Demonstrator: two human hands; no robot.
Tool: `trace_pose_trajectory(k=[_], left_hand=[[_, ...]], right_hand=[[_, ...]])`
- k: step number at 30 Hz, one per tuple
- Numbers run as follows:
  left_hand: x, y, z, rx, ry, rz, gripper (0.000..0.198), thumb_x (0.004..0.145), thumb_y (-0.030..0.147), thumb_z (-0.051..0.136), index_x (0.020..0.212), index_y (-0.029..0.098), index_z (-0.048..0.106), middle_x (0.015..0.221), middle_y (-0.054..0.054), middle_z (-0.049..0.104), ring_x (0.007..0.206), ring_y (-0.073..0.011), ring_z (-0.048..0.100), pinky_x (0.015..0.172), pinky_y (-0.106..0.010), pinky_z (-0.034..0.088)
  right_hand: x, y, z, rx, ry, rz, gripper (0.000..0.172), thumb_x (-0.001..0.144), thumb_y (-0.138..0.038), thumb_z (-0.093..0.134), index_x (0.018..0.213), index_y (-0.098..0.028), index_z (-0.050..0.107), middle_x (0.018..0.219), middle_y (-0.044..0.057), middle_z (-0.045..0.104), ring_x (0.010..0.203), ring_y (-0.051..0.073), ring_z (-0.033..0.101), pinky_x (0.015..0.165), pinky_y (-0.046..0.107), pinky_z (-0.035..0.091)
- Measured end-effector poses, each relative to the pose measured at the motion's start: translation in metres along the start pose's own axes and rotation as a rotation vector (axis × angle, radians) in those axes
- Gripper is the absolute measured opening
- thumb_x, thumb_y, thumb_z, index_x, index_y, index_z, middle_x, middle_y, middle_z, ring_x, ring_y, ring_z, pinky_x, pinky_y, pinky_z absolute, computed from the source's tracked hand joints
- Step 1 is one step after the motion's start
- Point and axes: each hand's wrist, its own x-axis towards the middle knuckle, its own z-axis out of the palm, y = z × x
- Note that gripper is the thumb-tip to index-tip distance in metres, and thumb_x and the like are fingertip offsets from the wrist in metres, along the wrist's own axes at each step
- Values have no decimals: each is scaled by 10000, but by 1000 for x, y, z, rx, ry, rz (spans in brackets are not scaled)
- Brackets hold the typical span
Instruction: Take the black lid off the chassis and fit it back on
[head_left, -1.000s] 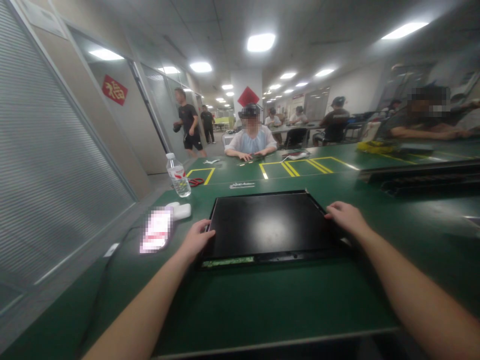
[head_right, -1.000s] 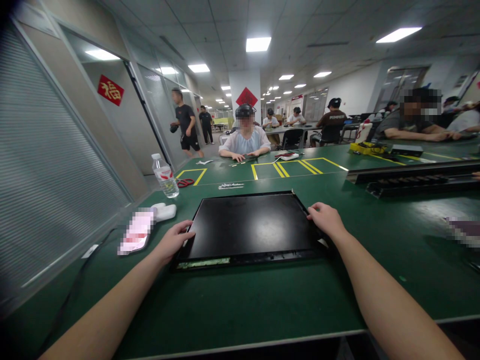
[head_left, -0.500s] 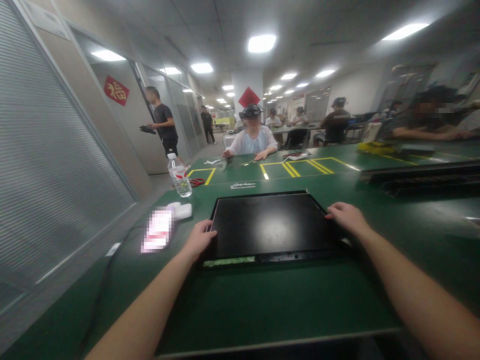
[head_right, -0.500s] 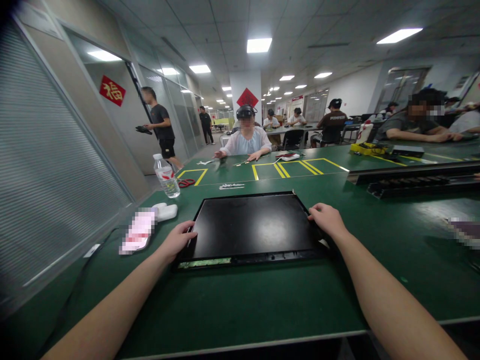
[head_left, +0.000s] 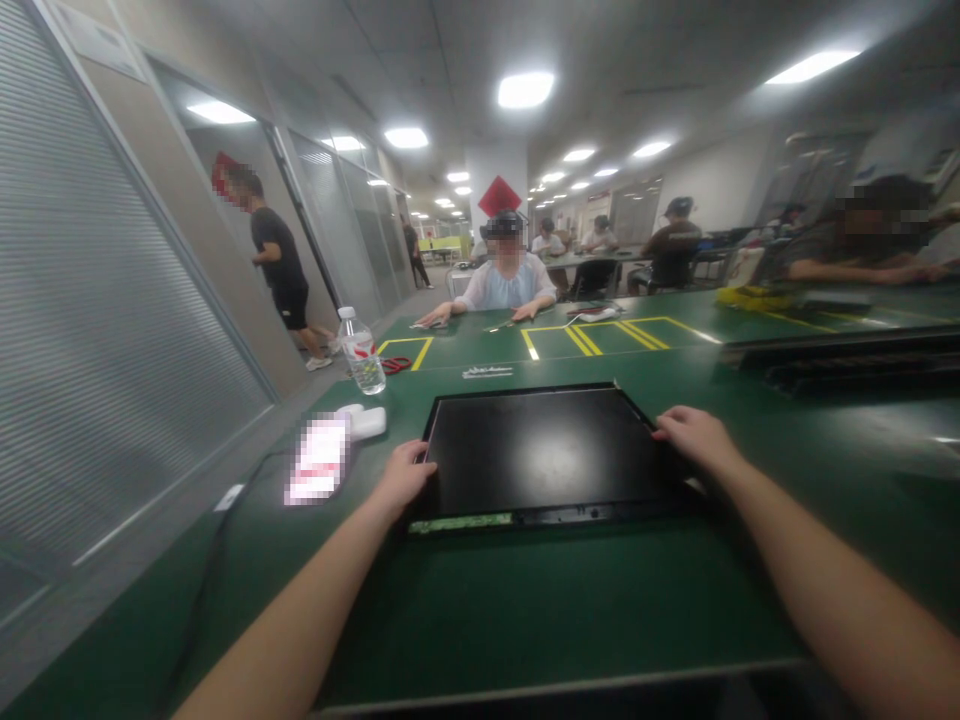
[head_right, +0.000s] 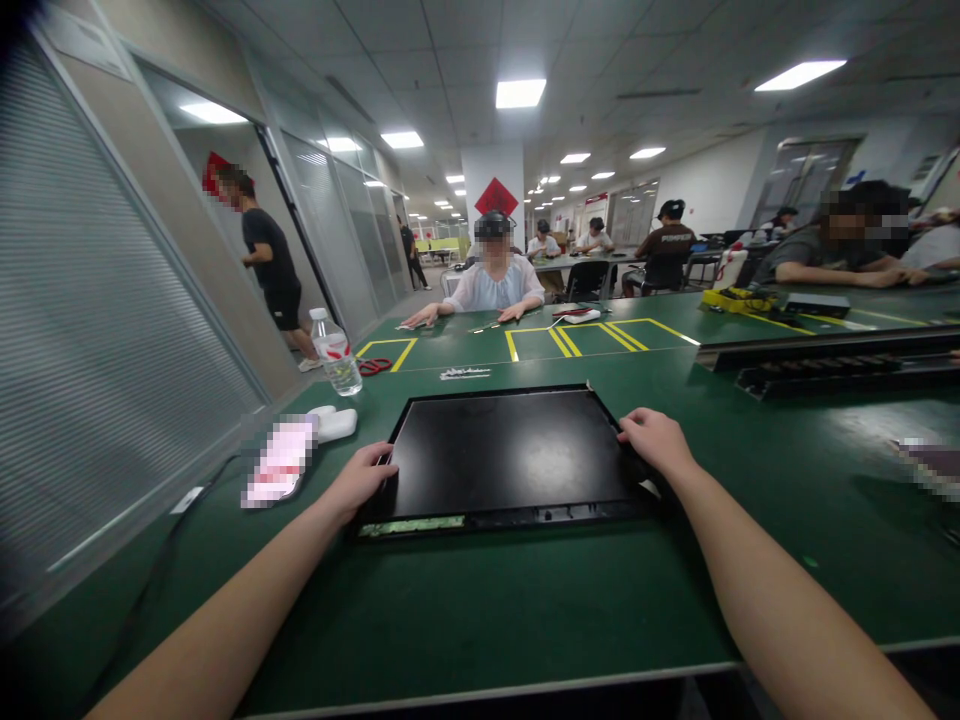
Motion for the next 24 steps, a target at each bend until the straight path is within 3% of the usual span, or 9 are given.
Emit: trace_pose_trajectory(k=[5,11,24], left_hand=[[2,-2,1,202,-81,29,248,634,111,673,861,167,754,1102,-93,728,1161,-300,613,1036,-398,422],[4,-4,2,334,-31,42,269,668,94,655,910,149,760,1280,-129,671,1297,-294,532,1110,-385,344],[6,-8,3,376,-33,30,352,679,168,676,1026,180,740,1167,-106,703,1149,-295,616,1000,-397,460]], right_hand=[[-2,-2,0,-4,4,14,191,821,-305,552,847,-203,710,816,49,768,777,213,659,643,285,430],[-3,-4,0,-46,26,-43,172,813,-285,560,796,-202,709,807,50,766,782,212,655,649,286,420],[1,2,5,-86,49,-77,166,830,-298,574,822,-209,714,811,46,765,791,208,666,640,284,417]])
